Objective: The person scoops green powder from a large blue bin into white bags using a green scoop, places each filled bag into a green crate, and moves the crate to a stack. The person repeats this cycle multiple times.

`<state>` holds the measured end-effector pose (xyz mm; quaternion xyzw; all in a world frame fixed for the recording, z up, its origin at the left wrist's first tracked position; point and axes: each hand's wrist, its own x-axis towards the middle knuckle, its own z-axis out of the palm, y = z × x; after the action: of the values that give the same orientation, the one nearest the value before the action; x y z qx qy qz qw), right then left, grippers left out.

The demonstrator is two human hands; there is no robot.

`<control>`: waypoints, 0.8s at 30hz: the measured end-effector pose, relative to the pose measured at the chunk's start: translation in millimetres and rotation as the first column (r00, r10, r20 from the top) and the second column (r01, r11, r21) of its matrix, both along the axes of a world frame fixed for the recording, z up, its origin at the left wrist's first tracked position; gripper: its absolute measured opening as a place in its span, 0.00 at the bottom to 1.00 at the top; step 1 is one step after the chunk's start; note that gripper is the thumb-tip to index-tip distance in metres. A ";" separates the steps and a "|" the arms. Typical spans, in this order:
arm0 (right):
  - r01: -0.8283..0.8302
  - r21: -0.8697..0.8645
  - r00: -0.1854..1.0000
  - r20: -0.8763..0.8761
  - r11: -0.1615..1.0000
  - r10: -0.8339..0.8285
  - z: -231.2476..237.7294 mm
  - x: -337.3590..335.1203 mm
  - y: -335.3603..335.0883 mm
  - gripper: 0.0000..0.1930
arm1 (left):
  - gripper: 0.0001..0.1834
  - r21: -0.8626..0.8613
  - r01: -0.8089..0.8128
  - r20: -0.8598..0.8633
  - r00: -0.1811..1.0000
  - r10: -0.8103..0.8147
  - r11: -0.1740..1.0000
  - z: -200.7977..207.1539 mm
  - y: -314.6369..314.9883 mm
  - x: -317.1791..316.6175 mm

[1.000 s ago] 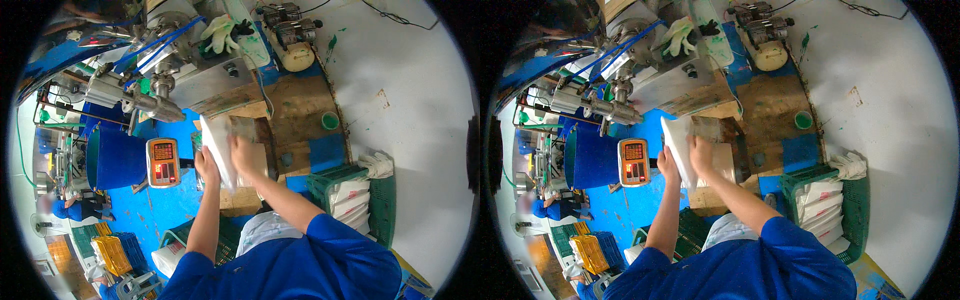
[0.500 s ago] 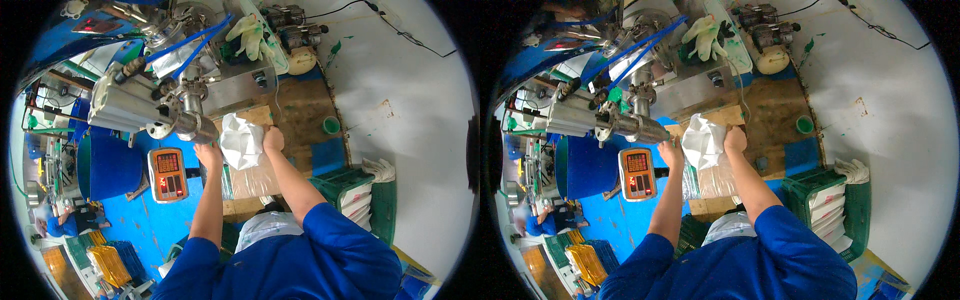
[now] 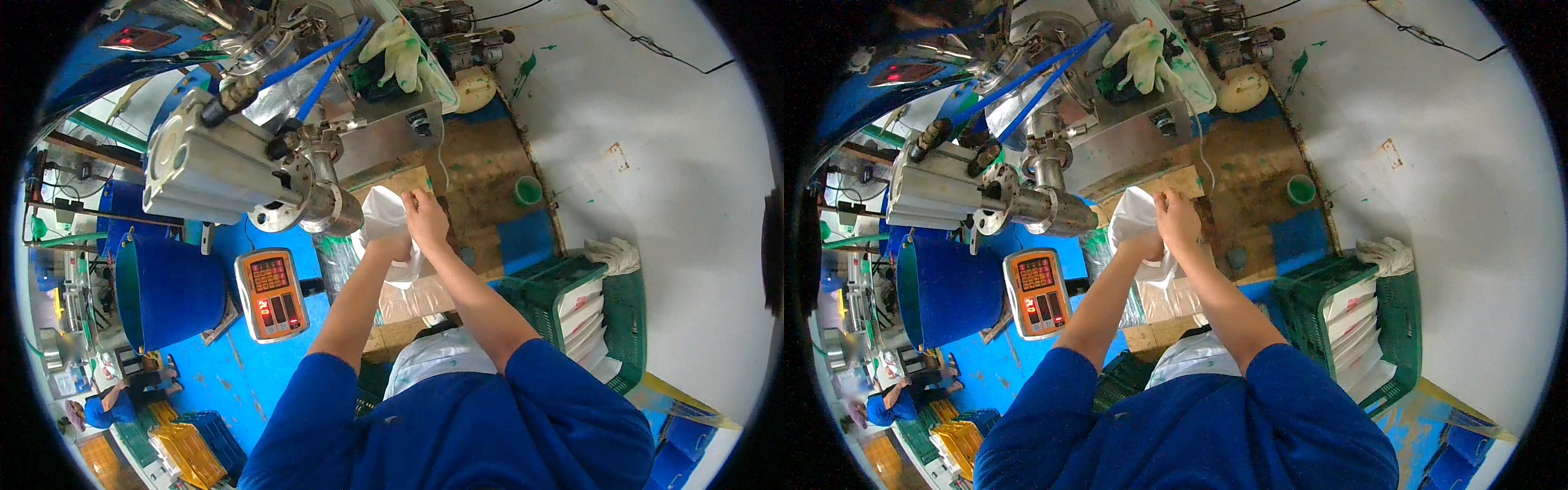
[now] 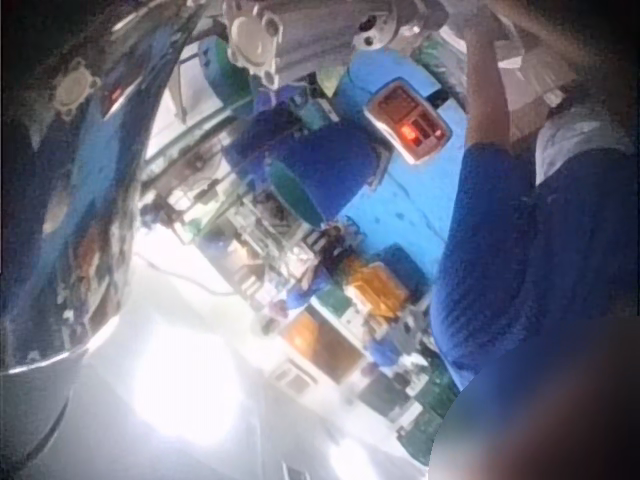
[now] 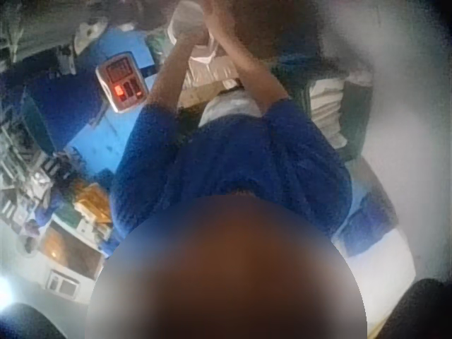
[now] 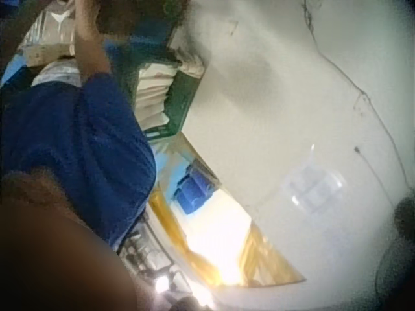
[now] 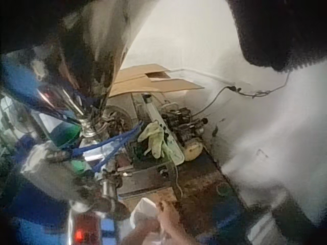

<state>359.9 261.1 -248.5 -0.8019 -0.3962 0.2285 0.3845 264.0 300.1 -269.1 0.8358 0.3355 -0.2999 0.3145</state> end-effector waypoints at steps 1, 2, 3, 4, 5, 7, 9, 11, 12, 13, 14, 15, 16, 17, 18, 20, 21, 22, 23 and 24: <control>0.005 0.013 1.000 0.001 1.000 -0.005 -1.0 0.0 -0.2 0.18 | 0.16 0.051 -0.044 0.097 0.995 0.039 0.998 11.4 -0.7 -4.1; 0.011 0.023 1.000 0.001 1.000 -0.011 -2.5 0.6 -0.2 0.18 | 0.13 0.094 -0.093 0.192 0.979 0.073 0.991 23.4 -4.3 -8.8; 0.014 0.047 1.000 -0.013 0.999 -0.014 -3.9 0.9 0.1 0.18 | 0.11 0.135 -0.147 0.288 0.952 0.103 0.980 35.5 -9.6 -16.3; 0.016 0.071 1.000 -0.027 0.997 -0.014 -5.4 1.7 0.7 0.17 | 0.09 0.135 -0.365 0.576 0.785 0.227 0.921 46.3 -20.7 -29.2; 0.016 0.098 0.999 -0.041 0.995 -0.012 -6.5 2.3 1.3 0.17 | 0.06 0.047 -0.577 0.832 0.474 0.288 0.816 55.5 -40.7 -46.9; -0.004 0.040 0.998 -0.057 0.999 0.007 -7.8 3.6 2.6 0.17 | 0.08 0.149 -0.794 0.669 0.520 0.531 0.590 61.8 -83.1 -80.9; -0.024 0.023 0.997 -0.070 0.999 0.025 -7.8 4.7 3.0 0.17 | 0.13 -0.009 -0.896 0.505 0.379 0.775 0.444 47.3 -124.0 -99.7; -0.028 0.027 0.996 -0.084 0.999 0.030 -6.9 5.9 2.8 0.17 | 0.24 0.043 -0.844 0.428 0.499 0.753 0.535 20.7 -151.5 -98.2; -0.050 0.040 0.993 -0.103 0.998 0.054 -6.5 6.7 2.6 0.17 | 0.27 0.120 -0.859 0.501 0.485 0.717 0.497 5.5 -155.8 -90.5; -0.065 0.017 0.990 -0.128 0.998 0.067 -6.1 7.4 2.7 0.17 | 0.31 0.179 -0.869 0.530 0.480 0.699 0.461 -8.6 -160.0 -78.5; -0.061 0.003 0.987 -0.149 0.998 0.061 -6.1 8.4 2.4 0.17 | 0.34 0.216 -0.877 0.501 0.477 0.722 0.429 -20.2 -160.6 -70.1; -0.064 0.016 0.989 -0.133 0.998 0.065 -6.2 8.8 2.4 0.16 | 0.34 0.257 -0.859 0.523 0.509 0.684 0.443 -32.2 -153.0 -63.0; -0.055 0.029 0.992 -0.113 0.998 0.058 -6.7 9.4 2.0 0.16 | 0.35 0.274 -0.844 0.482 0.536 0.693 0.462 -43.2 -146.7 -55.0; -0.067 0.016 0.991 -0.112 0.998 0.069 -7.1 9.2 0.9 0.16 | 0.35 0.283 -0.833 0.478 0.552 0.684 0.475 -51.8 -143.7 -48.7; -0.085 -0.020 0.993 -0.085 0.996 0.083 -7.1 9.9 0.4 0.16 | 0.28 0.466 -0.737 0.565 0.673 0.477 0.489 -59.5 -139.8 -45.9; -0.103 0.024 0.987 -0.121 0.994 0.105 -6.9 9.9 -2.0 0.15 | 0.24 0.232 -0.847 0.531 0.522 0.668 0.478 -74.9 -140.4 -40.7; -0.093 0.043 0.985 -0.144 0.995 0.098 -6.6 9.7 -3.5 0.15 | 0.23 0.121 -0.888 0.495 0.442 0.748 0.444 -83.7 -141.4 -38.0; -0.093 0.038 0.980 -0.173 0.995 0.098 -6.0 10.5 -3.5 0.15 | 0.22 0.102 -0.895 0.450 0.432 0.782 0.435 -93.2 -142.7 -34.8; -0.090 0.043 0.977 -0.190 0.995 0.097 -5.6 10.8 -4.2 0.15 | 0.22 0.110 -0.891 0.382 0.446 0.809 0.440 -103.3 -143.4 -31.6; -0.077 0.045 0.973 -0.213 0.996 0.085 -5.4 11.7 -4.0 0.15 | 0.22 0.122 -0.900 0.371 0.433 0.822 0.419 -113.9 -142.4 -27.9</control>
<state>371.6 257.1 -253.9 -0.7486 -0.3889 0.3218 0.4299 236.2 157.8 -382.9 0.6086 0.7170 0.0711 0.3323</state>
